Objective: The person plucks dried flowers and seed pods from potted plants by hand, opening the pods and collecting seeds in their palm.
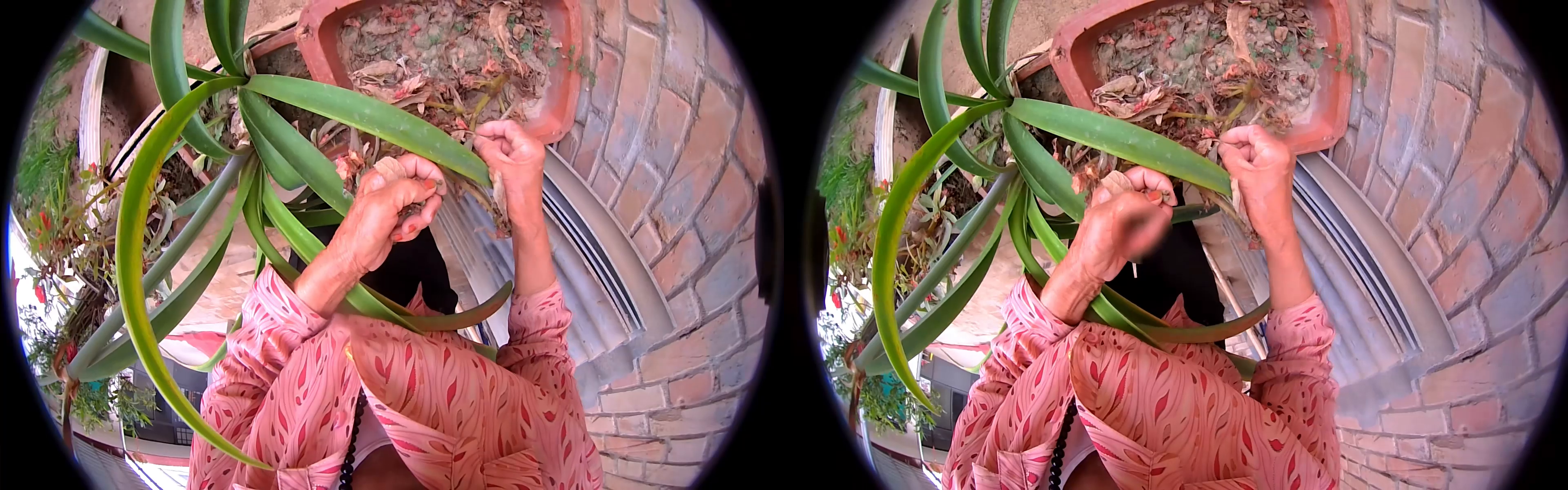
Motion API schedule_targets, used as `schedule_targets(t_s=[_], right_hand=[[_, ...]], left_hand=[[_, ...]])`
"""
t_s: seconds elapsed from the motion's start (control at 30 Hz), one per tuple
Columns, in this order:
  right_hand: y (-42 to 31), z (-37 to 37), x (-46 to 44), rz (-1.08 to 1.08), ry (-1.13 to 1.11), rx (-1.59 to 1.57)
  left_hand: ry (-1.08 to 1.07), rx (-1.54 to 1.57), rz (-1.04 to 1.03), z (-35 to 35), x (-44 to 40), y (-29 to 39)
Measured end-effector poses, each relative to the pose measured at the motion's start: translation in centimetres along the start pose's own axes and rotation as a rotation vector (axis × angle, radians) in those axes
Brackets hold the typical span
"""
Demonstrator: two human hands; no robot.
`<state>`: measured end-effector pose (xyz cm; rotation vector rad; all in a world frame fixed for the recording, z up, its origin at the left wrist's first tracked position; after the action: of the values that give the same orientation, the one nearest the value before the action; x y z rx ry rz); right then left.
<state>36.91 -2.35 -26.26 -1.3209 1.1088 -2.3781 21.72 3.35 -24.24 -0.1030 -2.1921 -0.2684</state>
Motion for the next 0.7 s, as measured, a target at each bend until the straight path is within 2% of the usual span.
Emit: schedule_targets(t_s=[0.1,0.2,0.33,0.53,0.57,0.7], right_hand=[[-3.2,0.3,1.3,0.1,0.078,0.136],[-7.6,-0.6,3.3,0.413,0.082,0.249],[-11.0,-2.5,5.7,0.543,-0.001,0.242],[-10.8,-5.8,7.6,0.617,-0.174,0.22],[-10.6,-6.1,7.7,0.616,-0.202,0.239],[-10.4,-6.2,7.4,0.621,-0.225,0.193]], left_hand=[[0.024,-0.015,-0.014,0.1,0.3,0.3],[0.043,0.003,-0.006,0.1,0.6,0.4],[0.109,0.114,-0.048,0.8,0.6,0.3],[0.133,0.083,-0.058,2.1,0.2,-0.6],[0.181,0.109,-0.112,2.1,0.3,-0.3],[0.148,0.068,-0.117,2.3,0.4,-0.5]])
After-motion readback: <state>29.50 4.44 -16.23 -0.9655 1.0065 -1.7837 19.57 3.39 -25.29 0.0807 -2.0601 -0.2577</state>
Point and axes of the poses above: each hand's wrist, its own x-axis away from the middle knuckle, its own z-axis out of the back of the hand, y = z × x, the point moved 10 cm from there along -x, towards the middle knuckle, and after that the axes turned 1 degree about y, right-handed, at the moved point
